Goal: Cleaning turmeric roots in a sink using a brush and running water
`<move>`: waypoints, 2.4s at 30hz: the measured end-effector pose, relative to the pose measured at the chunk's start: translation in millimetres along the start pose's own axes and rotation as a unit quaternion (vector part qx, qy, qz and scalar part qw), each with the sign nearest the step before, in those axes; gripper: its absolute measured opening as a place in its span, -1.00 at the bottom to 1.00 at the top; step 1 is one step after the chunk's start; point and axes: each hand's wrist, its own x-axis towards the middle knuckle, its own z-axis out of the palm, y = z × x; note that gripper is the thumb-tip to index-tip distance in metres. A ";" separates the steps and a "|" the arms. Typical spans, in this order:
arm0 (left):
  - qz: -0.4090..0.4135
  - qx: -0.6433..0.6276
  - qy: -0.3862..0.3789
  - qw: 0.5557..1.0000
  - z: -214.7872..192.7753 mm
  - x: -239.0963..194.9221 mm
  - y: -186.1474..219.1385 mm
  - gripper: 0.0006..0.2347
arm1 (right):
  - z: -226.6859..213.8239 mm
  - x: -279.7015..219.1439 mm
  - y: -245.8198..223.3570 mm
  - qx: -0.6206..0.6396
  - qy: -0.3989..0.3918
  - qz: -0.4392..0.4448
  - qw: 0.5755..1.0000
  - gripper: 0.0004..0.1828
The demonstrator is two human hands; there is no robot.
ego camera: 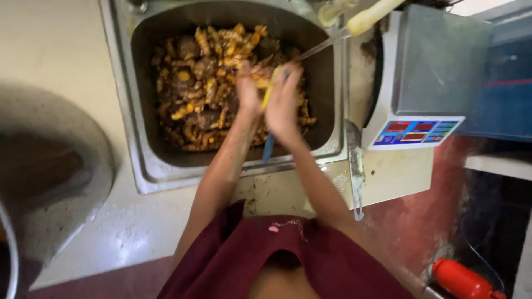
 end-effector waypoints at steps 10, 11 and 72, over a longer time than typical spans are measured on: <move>-0.143 -0.041 -0.009 0.989 21.7 7.3 29.7 -0.86 | 18.7 46.6 18.6 0.186 0.040 -0.008 0.982 -0.70; -0.137 -0.042 -0.006 0.990 27.9 -5.8 44.1 -0.86 | 14.8 40.6 8.7 0.188 0.033 -0.008 0.982 -0.70; -0.054 -0.116 -0.123 0.984 45.0 -23.1 42.7 -0.72 | 40.7 45.0 100.2 0.243 0.062 0.130 0.959 -0.80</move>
